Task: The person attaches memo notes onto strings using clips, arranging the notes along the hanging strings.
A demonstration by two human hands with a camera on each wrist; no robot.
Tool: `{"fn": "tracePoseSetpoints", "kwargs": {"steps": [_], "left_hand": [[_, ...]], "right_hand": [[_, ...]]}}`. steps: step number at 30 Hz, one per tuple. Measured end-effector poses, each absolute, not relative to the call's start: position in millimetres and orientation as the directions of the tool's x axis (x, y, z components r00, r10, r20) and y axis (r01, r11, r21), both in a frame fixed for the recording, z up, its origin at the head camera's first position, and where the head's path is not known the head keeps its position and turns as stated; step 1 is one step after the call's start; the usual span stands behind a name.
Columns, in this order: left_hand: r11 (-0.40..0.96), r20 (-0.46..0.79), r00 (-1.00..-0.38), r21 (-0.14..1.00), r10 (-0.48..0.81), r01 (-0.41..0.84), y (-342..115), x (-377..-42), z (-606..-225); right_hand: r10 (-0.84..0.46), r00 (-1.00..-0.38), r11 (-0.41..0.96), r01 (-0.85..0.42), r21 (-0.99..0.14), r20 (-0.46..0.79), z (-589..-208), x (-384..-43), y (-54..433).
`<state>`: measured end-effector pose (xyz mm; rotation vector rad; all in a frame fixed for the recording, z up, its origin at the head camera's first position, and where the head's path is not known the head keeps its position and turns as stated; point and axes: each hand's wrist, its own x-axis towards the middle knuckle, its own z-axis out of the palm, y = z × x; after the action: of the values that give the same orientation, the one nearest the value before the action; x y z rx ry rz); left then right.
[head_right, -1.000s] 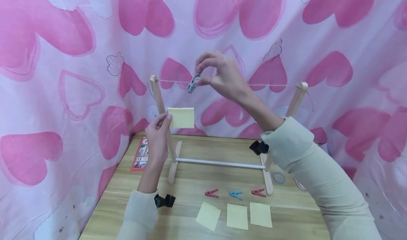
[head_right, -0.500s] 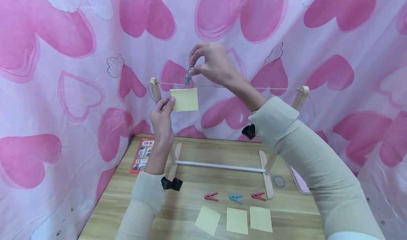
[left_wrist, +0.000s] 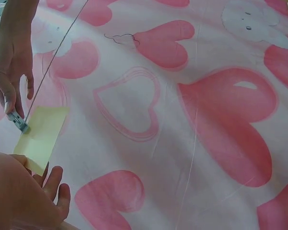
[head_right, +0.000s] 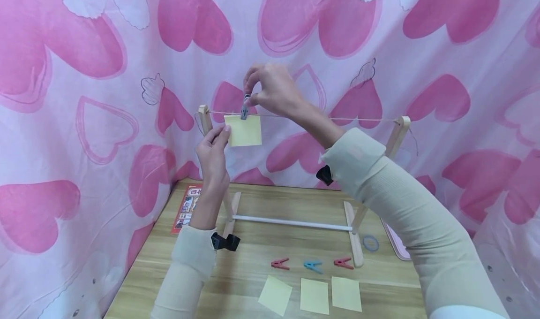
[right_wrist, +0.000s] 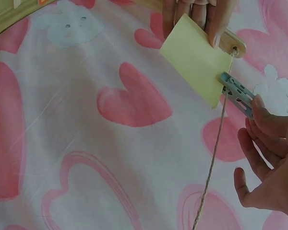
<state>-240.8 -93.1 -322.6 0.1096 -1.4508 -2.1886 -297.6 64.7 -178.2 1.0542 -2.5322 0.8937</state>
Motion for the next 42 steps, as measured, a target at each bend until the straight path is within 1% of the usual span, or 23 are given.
{"fn": "tracePoseSetpoints", "kwargs": {"steps": [5, 13, 21, 27, 30, 32, 34, 36, 39, 42], "left_hand": [[-0.300, 0.208, -0.873, 0.883, -0.441, 0.362, -92.4, -240.9, -320.7], [-0.316, 0.187, -0.880, 0.884, -0.436, 0.344, -89.9, -241.0, -319.7], [-0.304, 0.179, -0.896, 0.898, -0.407, 0.317, -86.9, -239.8, -323.7], [-0.321, 0.145, -0.911, 0.905, -0.385, 0.279, -82.2, -241.1, -328.0], [-0.326, 0.154, -0.916, 0.902, -0.371, 0.283, -80.9, -240.5, -331.1], [-0.331, 0.167, -0.918, 0.897, -0.360, 0.293, -80.5, -240.3, -332.7], [-0.332, 0.178, -0.917, 0.893, -0.358, 0.303, -80.6, -240.2, -333.8], [-0.332, 0.188, -0.915, 0.890, -0.357, 0.313, -81.7, -239.9, -335.0], [-0.318, 0.199, -0.916, 0.894, -0.349, 0.315, -85.0, -238.6, -338.5], [-0.294, 0.210, -0.922, 0.904, -0.324, 0.309, -87.7, -237.4, -344.0]], "right_hand": [[-0.569, -0.707, 0.564, -0.708, -0.426, 0.421, -177.8, -296.8, 61.7], [-0.614, -0.716, 0.603, -0.697, -0.388, 0.333, -176.5, -296.0, 57.7], [-0.617, -0.732, 0.606, -0.676, -0.419, 0.289, -179.7, -296.1, 62.2], [-0.633, -0.716, 0.569, -0.688, -0.451, 0.294, -189.0, -294.4, 69.2], [-0.634, -0.711, 0.553, -0.691, -0.465, 0.303, -192.0, -293.1, 73.4], [-0.627, -0.704, 0.538, -0.701, -0.469, 0.332, -193.8, -291.7, 77.4], [-0.622, -0.678, 0.505, -0.729, -0.461, 0.392, -196.1, -287.2, 82.6], [-0.605, -0.635, 0.461, -0.771, -0.439, 0.481, -200.2, -277.4, 88.4], [-0.572, -0.554, 0.406, -0.832, -0.378, 0.604, -213.7, -254.5, 98.8], [-0.558, -0.491, 0.372, -0.869, -0.327, 0.669, -237.1, -227.4, 113.4]]}}
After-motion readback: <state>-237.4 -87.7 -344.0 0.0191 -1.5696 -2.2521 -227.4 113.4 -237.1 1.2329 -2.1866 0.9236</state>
